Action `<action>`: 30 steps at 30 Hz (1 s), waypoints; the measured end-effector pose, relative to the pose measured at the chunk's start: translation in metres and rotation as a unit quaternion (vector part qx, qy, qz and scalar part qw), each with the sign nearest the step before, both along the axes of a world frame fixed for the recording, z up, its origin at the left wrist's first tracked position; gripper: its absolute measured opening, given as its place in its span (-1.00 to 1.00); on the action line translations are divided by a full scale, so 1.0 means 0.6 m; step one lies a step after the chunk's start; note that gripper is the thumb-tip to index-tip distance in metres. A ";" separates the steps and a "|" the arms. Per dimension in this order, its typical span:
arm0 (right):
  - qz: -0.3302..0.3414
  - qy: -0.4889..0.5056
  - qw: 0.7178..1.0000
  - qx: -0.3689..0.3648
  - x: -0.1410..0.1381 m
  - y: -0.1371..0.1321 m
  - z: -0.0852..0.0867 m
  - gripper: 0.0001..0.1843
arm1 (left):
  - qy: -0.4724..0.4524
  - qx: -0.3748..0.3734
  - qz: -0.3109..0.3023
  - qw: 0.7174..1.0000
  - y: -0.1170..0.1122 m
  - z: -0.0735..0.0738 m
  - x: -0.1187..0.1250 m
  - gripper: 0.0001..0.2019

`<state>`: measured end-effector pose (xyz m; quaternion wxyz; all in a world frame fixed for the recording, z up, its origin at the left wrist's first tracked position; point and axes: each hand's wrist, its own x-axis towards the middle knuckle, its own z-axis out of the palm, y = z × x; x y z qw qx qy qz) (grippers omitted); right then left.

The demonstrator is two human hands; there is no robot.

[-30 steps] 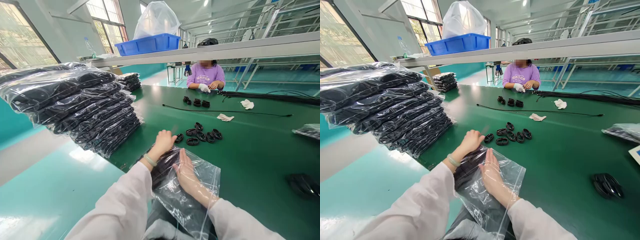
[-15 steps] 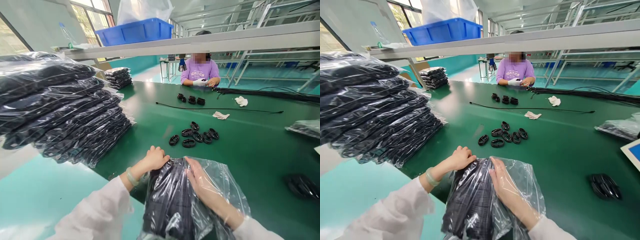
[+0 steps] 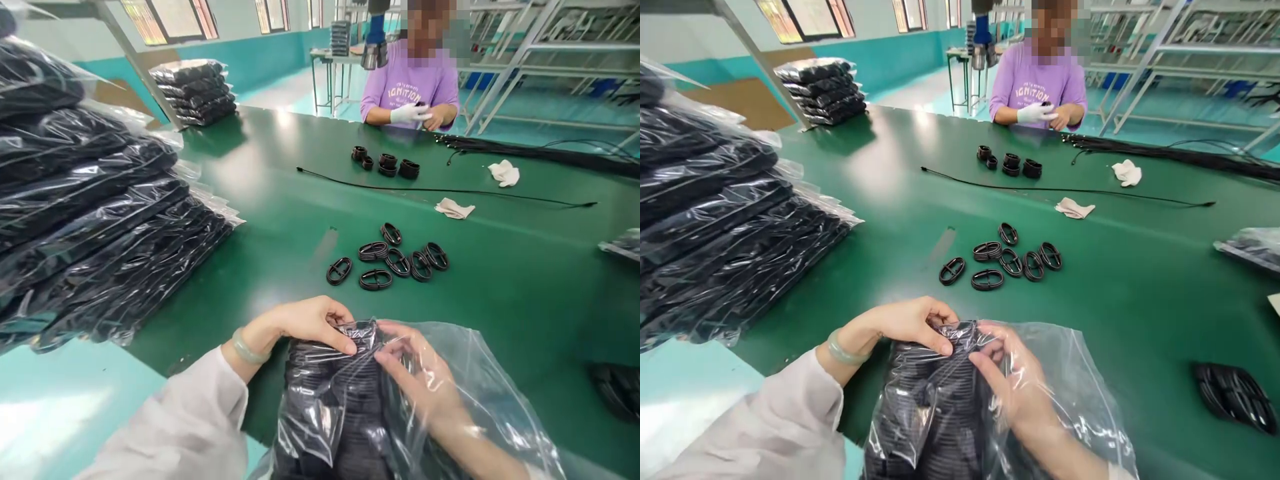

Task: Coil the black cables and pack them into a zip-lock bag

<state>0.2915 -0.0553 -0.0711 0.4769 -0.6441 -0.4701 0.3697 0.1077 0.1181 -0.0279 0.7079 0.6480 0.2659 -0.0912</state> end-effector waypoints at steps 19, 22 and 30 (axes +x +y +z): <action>0.041 -0.151 0.983 0.095 0.004 0.021 -0.003 -0.50 | -0.005 0.047 0.075 0.996 -0.021 0.003 0.001 -0.49; 0.067 -0.196 0.975 0.078 0.012 0.017 -0.006 -0.47 | -0.006 0.060 0.078 0.995 -0.022 0.002 0.000 -0.49; 0.056 -0.211 0.973 0.080 0.014 0.018 0.003 -0.46 | -0.044 0.050 0.061 0.996 -0.016 -0.002 0.001 -0.52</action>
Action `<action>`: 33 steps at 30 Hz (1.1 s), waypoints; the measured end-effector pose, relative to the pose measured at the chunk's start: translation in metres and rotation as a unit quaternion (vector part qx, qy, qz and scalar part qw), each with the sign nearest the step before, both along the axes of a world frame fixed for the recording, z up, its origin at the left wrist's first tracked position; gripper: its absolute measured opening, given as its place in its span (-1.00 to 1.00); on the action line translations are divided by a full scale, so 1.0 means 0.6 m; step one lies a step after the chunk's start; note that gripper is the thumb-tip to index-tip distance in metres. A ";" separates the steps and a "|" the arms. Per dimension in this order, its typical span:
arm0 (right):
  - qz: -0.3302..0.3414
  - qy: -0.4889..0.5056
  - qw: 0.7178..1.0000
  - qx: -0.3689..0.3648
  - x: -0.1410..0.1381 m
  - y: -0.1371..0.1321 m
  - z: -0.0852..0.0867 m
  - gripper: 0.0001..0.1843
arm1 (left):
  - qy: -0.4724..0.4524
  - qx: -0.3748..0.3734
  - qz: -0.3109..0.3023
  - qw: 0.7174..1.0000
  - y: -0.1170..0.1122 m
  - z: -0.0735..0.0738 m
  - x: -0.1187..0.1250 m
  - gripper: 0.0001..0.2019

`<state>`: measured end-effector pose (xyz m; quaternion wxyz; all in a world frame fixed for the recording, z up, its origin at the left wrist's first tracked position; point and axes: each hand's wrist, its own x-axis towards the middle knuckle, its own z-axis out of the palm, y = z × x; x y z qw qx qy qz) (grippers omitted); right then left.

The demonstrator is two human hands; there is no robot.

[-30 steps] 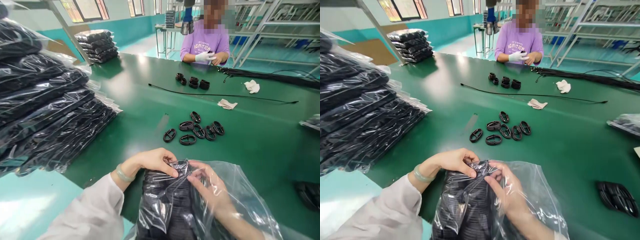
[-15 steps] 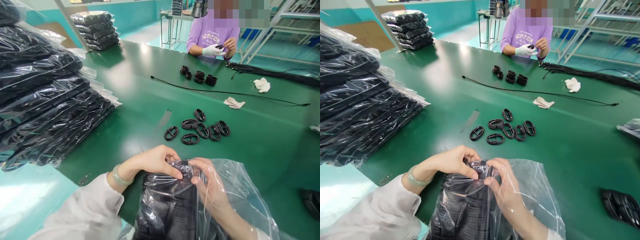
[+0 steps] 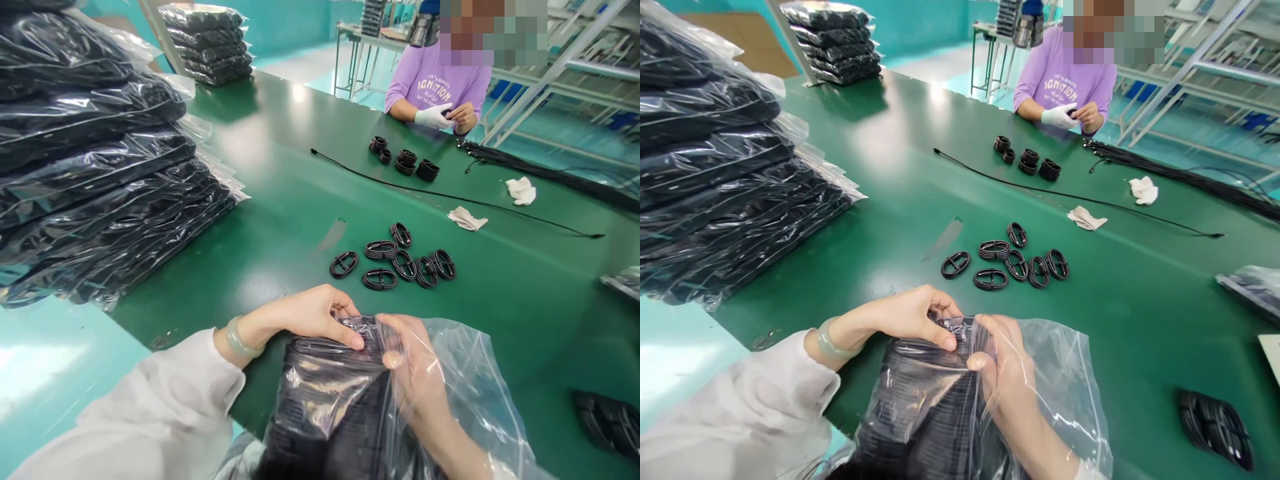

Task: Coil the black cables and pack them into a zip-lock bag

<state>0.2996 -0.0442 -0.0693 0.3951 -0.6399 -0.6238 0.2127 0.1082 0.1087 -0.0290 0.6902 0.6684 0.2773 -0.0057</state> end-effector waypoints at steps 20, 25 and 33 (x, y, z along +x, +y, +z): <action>-0.016 -0.041 0.998 0.048 -0.017 -0.012 0.026 -0.53 | -0.057 -0.051 -0.005 0.997 0.004 -0.003 -0.014 -0.41; -0.037 -0.020 0.999 -0.027 -0.018 -0.019 0.042 -0.65 | -0.056 -0.012 0.007 0.998 -0.006 -0.001 -0.009 -0.47; -0.021 0.023 0.994 -0.108 -0.026 -0.024 0.034 -0.59 | -0.032 0.015 0.004 0.999 -0.010 -0.017 -0.003 -0.44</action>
